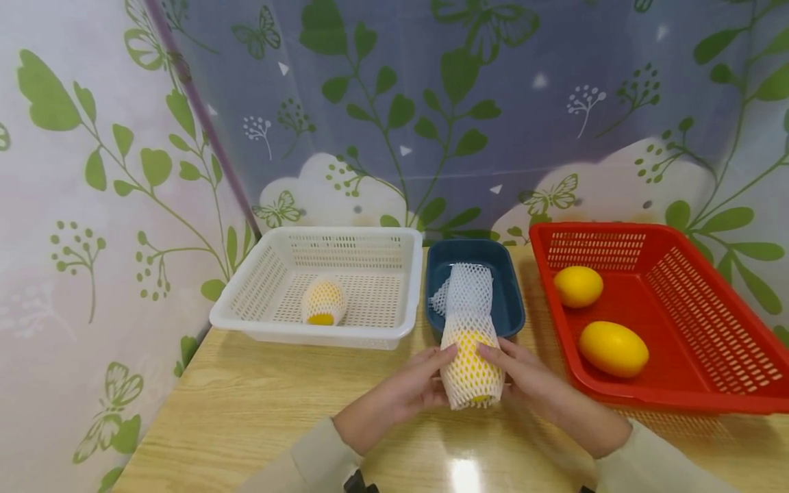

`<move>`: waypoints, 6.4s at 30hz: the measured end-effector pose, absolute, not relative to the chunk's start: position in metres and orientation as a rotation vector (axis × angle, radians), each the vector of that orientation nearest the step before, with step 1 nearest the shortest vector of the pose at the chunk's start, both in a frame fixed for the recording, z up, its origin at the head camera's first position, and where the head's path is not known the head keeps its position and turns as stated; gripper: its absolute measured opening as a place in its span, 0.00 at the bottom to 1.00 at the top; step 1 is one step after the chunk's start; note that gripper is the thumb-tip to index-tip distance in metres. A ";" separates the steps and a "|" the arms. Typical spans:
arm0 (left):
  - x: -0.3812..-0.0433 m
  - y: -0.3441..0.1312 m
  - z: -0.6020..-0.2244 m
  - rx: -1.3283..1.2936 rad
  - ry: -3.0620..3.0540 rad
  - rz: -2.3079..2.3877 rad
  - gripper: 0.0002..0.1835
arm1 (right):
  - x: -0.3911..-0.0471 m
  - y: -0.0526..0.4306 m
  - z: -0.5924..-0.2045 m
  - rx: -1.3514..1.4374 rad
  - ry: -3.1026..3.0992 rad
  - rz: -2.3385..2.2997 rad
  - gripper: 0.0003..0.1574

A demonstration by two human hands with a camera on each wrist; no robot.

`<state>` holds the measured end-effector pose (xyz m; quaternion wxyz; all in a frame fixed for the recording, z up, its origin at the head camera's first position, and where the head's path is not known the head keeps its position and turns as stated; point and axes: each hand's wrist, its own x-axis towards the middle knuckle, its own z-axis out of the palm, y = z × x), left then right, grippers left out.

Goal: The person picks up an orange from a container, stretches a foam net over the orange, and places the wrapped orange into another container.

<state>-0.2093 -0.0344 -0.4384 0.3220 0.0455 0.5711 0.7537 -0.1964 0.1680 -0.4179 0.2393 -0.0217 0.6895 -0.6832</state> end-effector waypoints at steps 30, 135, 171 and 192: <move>-0.195 -0.020 -0.433 -0.074 1.495 1.947 0.35 | -0.198 0.175 -0.438 -0.264 1.579 -1.952 0.27; -0.366 -0.245 -0.350 -0.314 2.714 0.326 0.31 | -0.276 0.063 -0.389 -0.531 2.933 -0.667 0.69; -0.353 -0.244 -0.327 -0.067 2.727 0.180 0.44 | -0.273 0.065 -0.386 -0.607 2.984 -0.593 0.62; -0.267 -0.146 -0.307 0.610 3.077 0.453 0.33 | -0.221 0.176 -0.329 -0.723 3.211 -0.277 0.46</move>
